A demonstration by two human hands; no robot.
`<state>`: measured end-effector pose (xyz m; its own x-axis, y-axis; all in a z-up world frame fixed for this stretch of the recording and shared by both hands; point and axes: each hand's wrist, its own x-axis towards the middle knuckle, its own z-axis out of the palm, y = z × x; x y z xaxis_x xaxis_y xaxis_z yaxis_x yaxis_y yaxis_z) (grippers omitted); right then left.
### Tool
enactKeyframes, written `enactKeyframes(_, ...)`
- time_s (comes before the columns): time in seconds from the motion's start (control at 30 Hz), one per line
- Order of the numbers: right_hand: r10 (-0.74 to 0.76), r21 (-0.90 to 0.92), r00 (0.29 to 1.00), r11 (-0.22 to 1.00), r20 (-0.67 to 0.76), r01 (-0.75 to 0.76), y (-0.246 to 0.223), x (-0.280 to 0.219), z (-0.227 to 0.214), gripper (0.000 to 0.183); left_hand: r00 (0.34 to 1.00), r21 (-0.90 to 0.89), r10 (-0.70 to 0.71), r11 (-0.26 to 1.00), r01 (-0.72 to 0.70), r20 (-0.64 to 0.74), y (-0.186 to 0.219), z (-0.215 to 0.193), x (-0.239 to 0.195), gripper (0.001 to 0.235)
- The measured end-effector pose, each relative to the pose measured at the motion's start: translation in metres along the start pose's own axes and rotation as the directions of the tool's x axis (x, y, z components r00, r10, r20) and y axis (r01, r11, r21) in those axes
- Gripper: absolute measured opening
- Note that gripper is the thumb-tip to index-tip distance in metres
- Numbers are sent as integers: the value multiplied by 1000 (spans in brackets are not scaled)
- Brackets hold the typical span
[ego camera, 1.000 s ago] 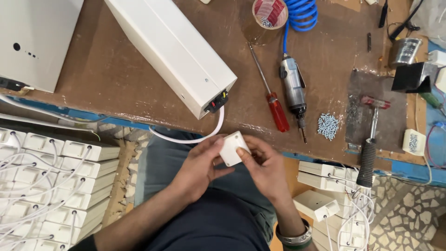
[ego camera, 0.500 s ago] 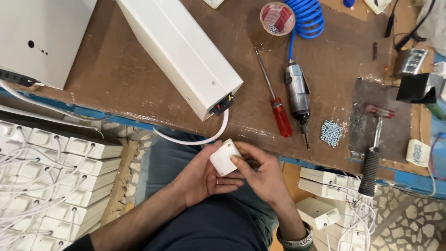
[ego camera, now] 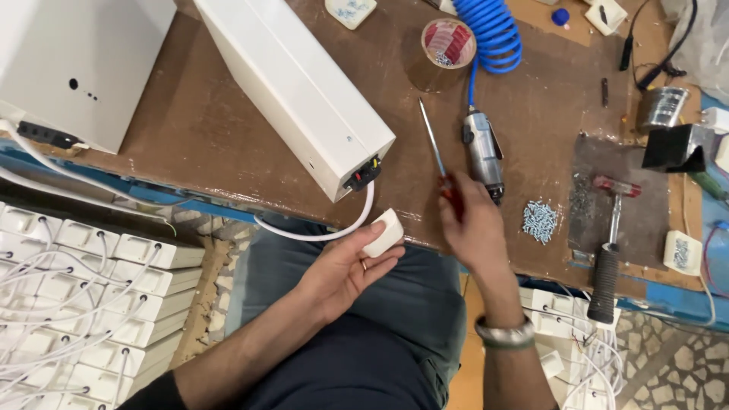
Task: The person uses a pneumatic screwdriver to drive screws into a white plastic enclosure, then fits a white end cap to the enclosure and secures it with a red-handled screwdriver. They then move to another enclosure and continue driving screws with the screwdriver.
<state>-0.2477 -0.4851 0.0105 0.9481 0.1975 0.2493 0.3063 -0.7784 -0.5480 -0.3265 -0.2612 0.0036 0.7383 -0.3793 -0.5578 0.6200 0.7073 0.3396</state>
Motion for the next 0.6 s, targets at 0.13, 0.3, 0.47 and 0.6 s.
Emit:
enactKeyframes(0.13,153,386,983,905,105,-182,11,-41,-46,41,996,-27,49,998,-51,-75,11,9,3,45)
enactKeyframes(0.3,446,426,855,742,263,-518,-15,-95,-118,38,988,8,147,989,-146,-50,16,12,14,46)
enactKeyframes(0.47,482,286,822,776,305,-561,-17,-118,-123,41,985,44,156,987,-153,-71,12,23,18,44)
enactKeyframes(0.6,456,333,835,770,308,-544,-22,-119,-116,42,984,78,159,985,-152,-87,8,25,18,41)
